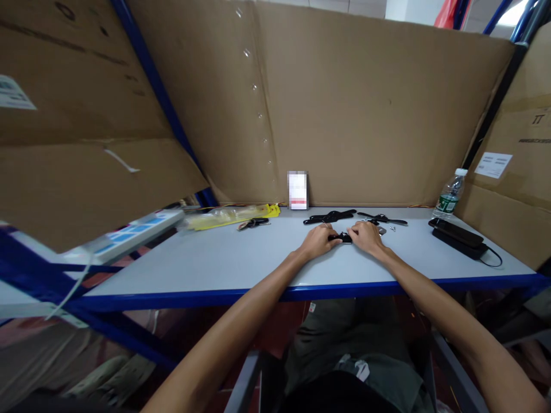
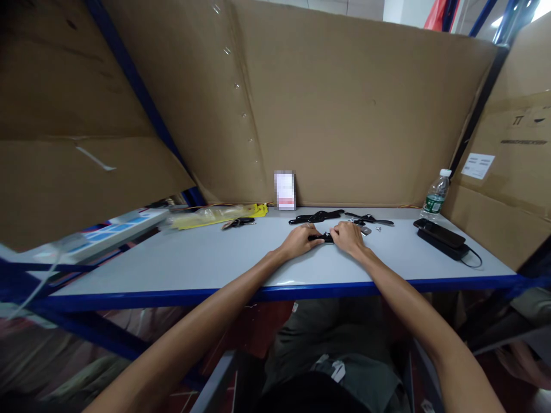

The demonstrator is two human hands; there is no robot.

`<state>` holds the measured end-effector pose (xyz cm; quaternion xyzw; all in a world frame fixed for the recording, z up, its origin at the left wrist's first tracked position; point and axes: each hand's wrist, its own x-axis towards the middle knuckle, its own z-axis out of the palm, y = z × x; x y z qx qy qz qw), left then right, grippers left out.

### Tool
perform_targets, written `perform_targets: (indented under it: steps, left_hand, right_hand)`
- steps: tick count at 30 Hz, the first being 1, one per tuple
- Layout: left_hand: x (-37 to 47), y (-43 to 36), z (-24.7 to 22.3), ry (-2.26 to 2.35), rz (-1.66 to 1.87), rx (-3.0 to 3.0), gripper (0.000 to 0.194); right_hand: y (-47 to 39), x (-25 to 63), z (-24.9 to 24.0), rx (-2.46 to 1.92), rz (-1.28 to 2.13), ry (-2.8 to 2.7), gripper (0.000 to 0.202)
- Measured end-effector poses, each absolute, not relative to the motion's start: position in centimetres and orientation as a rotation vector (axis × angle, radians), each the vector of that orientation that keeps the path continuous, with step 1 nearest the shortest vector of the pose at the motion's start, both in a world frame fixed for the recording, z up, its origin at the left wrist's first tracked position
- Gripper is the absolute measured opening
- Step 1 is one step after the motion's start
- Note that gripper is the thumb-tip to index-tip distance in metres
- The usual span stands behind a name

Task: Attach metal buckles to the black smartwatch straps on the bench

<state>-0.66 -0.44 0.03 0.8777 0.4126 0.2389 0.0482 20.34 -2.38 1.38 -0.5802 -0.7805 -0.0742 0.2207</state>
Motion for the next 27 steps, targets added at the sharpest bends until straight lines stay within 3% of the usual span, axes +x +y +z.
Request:
perform_targets:
  steps: [6, 27]
  left_hand:
    - [-0.65, -0.15, -0.02, 1.269, 0.679, 2.631, 0.042]
    - [-0.36, 0.08, -0.03, 1.283, 0.662, 2.617, 0.034]
  right_hand:
    - [-2.72, 20.08, 1.82, -1.650, -0.141, -2.152, 0.043]
    - [-2.52, 20.01, 1.79, -1.614, -0.127, -2.146, 0.037]
